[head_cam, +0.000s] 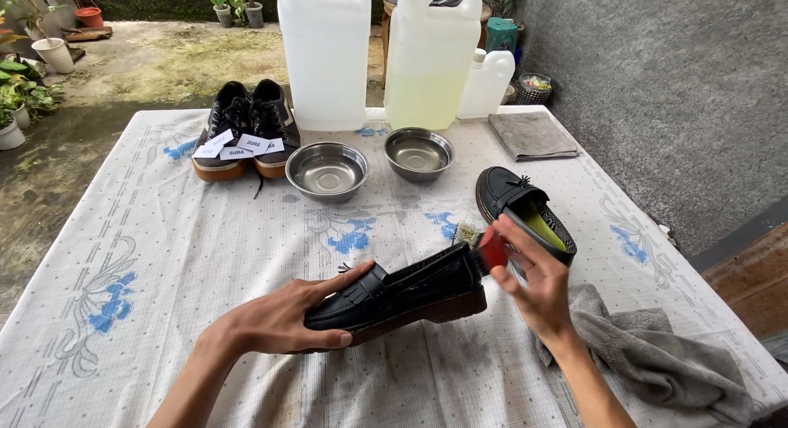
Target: The person cleans a black loafer by brushing it with a red brush, wiping it with a gray cloth, and then dipping the brush into a metal bowl of water before brushing again. The person handles the shoe, brush, and cloth throughout the process.
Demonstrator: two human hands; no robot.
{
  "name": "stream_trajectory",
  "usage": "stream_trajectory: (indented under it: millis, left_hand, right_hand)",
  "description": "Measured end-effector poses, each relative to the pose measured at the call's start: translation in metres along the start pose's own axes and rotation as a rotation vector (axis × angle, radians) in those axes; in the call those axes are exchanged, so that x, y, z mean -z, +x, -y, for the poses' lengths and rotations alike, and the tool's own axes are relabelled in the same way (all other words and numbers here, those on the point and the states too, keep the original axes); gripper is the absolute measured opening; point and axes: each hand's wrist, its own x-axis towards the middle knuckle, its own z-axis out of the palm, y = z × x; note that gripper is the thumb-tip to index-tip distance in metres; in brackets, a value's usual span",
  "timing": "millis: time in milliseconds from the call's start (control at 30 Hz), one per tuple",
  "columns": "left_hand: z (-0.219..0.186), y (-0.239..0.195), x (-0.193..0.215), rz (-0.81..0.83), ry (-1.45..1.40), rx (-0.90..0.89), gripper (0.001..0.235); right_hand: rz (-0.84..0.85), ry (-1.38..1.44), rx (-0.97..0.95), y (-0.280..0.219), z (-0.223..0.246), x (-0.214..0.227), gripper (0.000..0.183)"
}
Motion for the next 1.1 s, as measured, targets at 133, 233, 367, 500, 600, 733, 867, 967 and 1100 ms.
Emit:
stream_trajectory:
  millis: [133, 233, 367, 500, 600, 733, 867, 967, 1100]
  left_hand:
    - [-0.005, 0.001, 0.003, 0.008, -0.008, 0.056, 0.103]
    - [-0.005, -0.001, 0.003, 0.004, -0.014, 0.033, 0.102]
    - [-0.003, -0.001, 0.005, -0.012, -0.070, 0.080, 0.102]
    - [-0.007, -0.001, 0.005, -0.008, -0.051, 0.083, 0.099]
    - [-0.025, -0.004, 0.010, 0.027, -0.034, 0.186, 0.103]
    - [-0.029, -0.005, 0.008, 0.003, -0.041, 0.202, 0.102]
    - [-0.028, -0.007, 0.002, 0.009, -0.082, 0.182, 0.110]
    - [-0.024, -0.006, -0.001, -0.021, -0.107, 0.166, 0.113]
    - [-0.031, -0.007, -0.001, -0.056, -0.053, 0.174, 0.117]
  right_hand:
    - [-0.007, -0.479, 0.150, -0.016, 0.005, -0.016, 0.073]
    - [-0.065, -0.579, -0.002, -0.017, -0.014, -0.011, 0.079]
    - [-0.106, -0.317, -0.246, -0.023, -0.009, -0.012, 0.071]
    - [-0.005, -0.445, 0.030, -0.027, 0.017, -0.014, 0.073]
    - [-0.111, -0.698, -0.059, -0.019, 0.016, -0.025, 0.073]
    - [-0.167, -0.722, -0.041, -0.020, 0.033, -0.063, 0.073]
    - [-0.045, -0.715, 0.096, -0.038, 0.063, -0.109, 0.075]
    - [-0.099, -0.731, 0.151, -0.030, 0.055, -0.112, 0.073]
    - [-0.261, -0.837, 0.096, -0.016, 0.037, -0.102, 0.074]
